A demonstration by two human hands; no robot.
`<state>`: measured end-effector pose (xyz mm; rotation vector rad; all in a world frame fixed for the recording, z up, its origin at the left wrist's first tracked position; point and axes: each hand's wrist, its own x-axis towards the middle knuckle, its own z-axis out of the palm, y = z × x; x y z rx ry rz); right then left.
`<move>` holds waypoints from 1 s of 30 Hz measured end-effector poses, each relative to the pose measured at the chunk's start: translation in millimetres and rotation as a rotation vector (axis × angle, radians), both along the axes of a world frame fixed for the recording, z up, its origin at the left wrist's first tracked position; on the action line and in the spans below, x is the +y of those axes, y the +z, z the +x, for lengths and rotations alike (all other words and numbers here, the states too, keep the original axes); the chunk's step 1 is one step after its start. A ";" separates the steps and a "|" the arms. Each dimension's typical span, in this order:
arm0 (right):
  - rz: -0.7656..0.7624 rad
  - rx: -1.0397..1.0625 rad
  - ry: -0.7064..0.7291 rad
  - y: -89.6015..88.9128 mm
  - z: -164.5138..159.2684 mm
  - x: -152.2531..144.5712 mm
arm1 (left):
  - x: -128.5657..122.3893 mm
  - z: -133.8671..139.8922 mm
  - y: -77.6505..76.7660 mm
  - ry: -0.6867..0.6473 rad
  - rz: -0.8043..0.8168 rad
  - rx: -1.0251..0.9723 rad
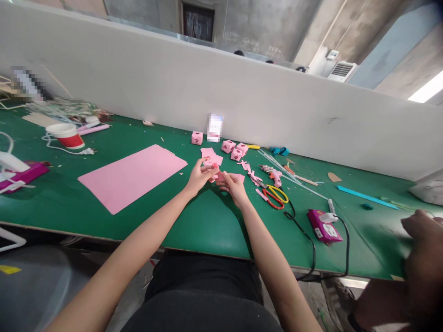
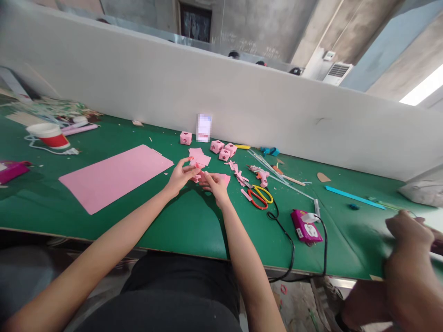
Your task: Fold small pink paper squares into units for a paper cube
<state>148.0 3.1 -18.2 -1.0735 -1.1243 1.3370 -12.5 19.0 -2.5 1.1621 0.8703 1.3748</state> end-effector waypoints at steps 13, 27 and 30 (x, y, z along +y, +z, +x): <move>-0.034 0.024 -0.068 -2.3 0.0 2.9 | 2.3 -0.9 -1.8 0.087 -0.013 0.094; 0.030 0.038 0.113 2.3 -1.8 -6.0 | 12.1 -4.6 -10.2 0.151 -0.180 -0.102; 0.078 -0.023 0.106 -0.4 -2.0 -3.9 | 10.8 -2.7 -8.6 0.101 -0.211 -0.129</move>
